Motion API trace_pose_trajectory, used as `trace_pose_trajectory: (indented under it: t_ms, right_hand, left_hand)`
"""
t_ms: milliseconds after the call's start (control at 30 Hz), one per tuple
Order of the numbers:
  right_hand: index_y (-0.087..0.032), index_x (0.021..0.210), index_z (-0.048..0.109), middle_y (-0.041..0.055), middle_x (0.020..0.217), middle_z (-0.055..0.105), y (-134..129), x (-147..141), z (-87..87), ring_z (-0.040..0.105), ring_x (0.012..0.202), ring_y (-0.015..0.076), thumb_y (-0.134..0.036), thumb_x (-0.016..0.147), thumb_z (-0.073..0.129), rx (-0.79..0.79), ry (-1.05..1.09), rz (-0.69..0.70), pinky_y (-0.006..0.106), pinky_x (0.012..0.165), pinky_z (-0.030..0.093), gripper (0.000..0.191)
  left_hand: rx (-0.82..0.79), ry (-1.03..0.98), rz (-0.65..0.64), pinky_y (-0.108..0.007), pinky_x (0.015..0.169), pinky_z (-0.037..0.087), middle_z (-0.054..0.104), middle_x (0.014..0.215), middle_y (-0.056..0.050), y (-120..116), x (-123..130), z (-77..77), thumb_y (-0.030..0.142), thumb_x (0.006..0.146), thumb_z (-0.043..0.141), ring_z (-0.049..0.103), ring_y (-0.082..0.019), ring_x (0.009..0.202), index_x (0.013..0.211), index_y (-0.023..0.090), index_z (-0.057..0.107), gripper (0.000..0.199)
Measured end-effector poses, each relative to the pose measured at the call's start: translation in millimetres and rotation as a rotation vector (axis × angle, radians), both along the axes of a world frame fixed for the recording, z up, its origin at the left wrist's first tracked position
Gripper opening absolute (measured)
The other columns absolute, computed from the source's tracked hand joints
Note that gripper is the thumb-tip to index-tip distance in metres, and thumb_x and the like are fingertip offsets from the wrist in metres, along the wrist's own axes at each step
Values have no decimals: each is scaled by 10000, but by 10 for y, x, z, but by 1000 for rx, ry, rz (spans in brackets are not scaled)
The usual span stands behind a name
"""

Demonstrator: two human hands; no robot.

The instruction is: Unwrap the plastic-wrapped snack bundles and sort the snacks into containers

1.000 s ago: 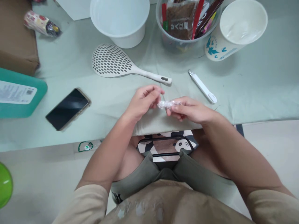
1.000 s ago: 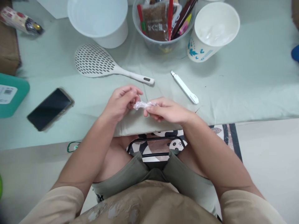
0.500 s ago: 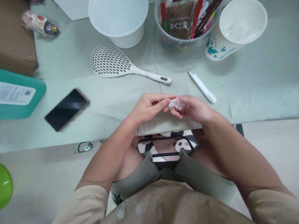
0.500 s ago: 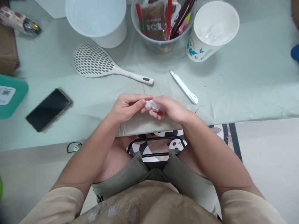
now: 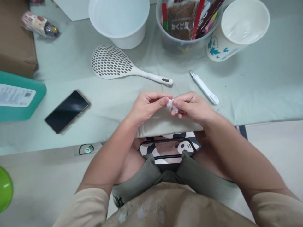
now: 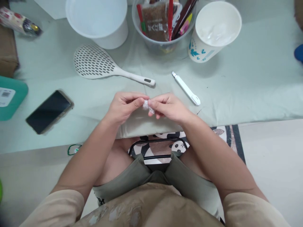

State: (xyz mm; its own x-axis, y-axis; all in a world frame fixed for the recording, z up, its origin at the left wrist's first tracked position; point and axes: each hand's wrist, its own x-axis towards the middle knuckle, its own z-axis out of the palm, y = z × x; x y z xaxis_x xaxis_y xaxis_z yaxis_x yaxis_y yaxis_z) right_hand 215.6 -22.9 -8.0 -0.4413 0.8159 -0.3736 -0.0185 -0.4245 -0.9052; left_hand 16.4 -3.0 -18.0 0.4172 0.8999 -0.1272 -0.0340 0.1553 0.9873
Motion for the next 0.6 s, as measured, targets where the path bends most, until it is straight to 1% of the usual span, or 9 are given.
trace_pose_trajectory:
  t_ms: [67, 133, 233, 267, 333, 433, 533, 600]
  right_hand:
    - [-163, 739, 700, 16, 651, 680, 1, -2, -6, 529, 497, 74, -596, 725, 870, 6, -10, -78, 207, 453, 374, 465]
    - [-169, 787, 701, 7, 657, 683, -2, -12, -22, 579, 549, 90, -527, 700, 908, 27, 4, -135, 204, 488, 416, 422]
    - [-179, 863, 682, -5, 687, 690, -7, -40, -42, 619, 618, 104, -440, 666, 945, 76, 26, -203, 212, 554, 472, 420]
    - [-180, 873, 673, -7, 705, 692, -6, -50, -43, 622, 632, 103, -424, 659, 950, 93, 28, -218, 217, 572, 483, 427]
    - [-181, 861, 657, -5, 743, 691, -1, -66, -39, 620, 659, 100, -418, 652, 954, 129, 27, -242, 223, 600, 494, 434]
    - [-191, 828, 643, -19, 745, 658, 10, -71, -39, 596, 666, 97, -459, 646, 950, 220, -2, -283, 227, 604, 490, 446]
    - [-213, 812, 630, -40, 709, 591, 14, -39, -83, 553, 637, 95, -508, 658, 939, 364, -69, -377, 229, 581, 477, 454]
    - [-229, 842, 626, -41, 739, 576, 10, 3, -133, 545, 641, 96, -527, 654, 942, 453, -119, -458, 233, 576, 474, 473]
  left_hand:
    - [-3, 16, 34, -286, 796, 604, 814, 863, -52, 3, -2, -25, 613, 749, 855, 743, -163, 817, 874, 209, 844, 422]
    - [-25, 10, 70, -269, 792, 593, 805, 881, -52, 6, 4, -49, 596, 746, 865, 728, -151, 818, 882, 203, 828, 418]
    - [-73, -68, 162, -231, 744, 575, 768, 971, -16, 12, 29, -72, 509, 699, 928, 687, -104, 766, 925, 220, 782, 395]
    - [-93, -101, 191, -220, 722, 568, 748, 974, 3, 15, 42, -78, 482, 666, 954, 669, -89, 741, 923, 226, 764, 409]
    - [-142, -149, 220, -203, 693, 556, 707, 906, 29, 21, 76, -84, 461, 620, 981, 639, -73, 709, 877, 220, 737, 429]
    - [-192, -190, 213, -182, 700, 545, 683, 805, 27, 26, 151, -85, 498, 661, 952, 629, -72, 726, 813, 198, 742, 396]
    - [-215, -255, 167, -187, 757, 560, 727, 869, 16, 32, 240, -77, 469, 690, 943, 661, -72, 776, 875, 215, 793, 348]
    - [-233, -290, 117, -214, 821, 580, 758, 919, 9, 44, 292, -73, 417, 677, 961, 698, -87, 821, 920, 234, 816, 337]
